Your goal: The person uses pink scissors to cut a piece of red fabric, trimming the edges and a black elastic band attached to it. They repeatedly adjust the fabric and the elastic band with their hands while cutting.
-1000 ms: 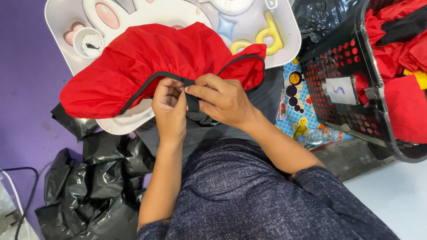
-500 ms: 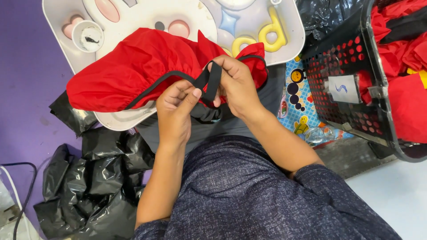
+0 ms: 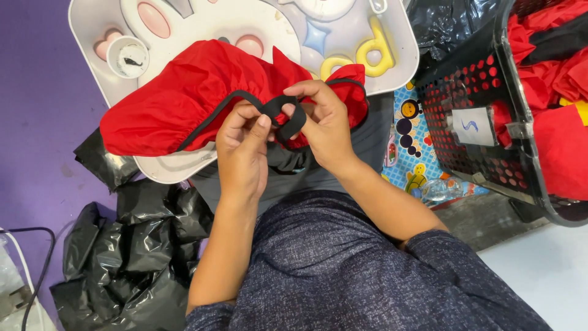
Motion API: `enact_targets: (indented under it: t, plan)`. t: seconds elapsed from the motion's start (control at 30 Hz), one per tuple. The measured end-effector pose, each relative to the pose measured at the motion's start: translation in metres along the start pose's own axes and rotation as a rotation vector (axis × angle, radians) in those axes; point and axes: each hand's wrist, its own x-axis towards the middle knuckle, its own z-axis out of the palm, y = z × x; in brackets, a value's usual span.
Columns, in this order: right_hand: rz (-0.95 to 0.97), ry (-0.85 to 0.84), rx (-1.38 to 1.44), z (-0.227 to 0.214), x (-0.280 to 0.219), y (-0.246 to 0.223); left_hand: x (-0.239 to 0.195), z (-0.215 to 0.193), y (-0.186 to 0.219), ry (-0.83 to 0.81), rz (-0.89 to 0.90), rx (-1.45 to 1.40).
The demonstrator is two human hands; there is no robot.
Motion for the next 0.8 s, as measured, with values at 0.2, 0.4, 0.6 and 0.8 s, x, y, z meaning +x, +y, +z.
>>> enact_targets:
  t: [0.2, 0.4, 0.6, 0.8]
  plan:
    - [0.008, -0.134, -0.095, -0.007, 0.01, 0.012, 0.008, 0.001, -0.005, -0.04, -0.041, -0.085]
    - [-0.178, -0.216, -0.167, -0.037, 0.009, -0.005, 0.014, -0.001, -0.008, 0.018, -0.015, -0.116]
    - [-0.758, 0.41, -0.943, -0.191, 0.006, 0.031, 0.02, 0.009, -0.001, 0.072, 0.037, -0.164]
    - [-0.079, 0.379, -1.725, -0.306, -0.116, 0.169, 0.028, 0.018, -0.003, 0.149, 0.034, -0.243]
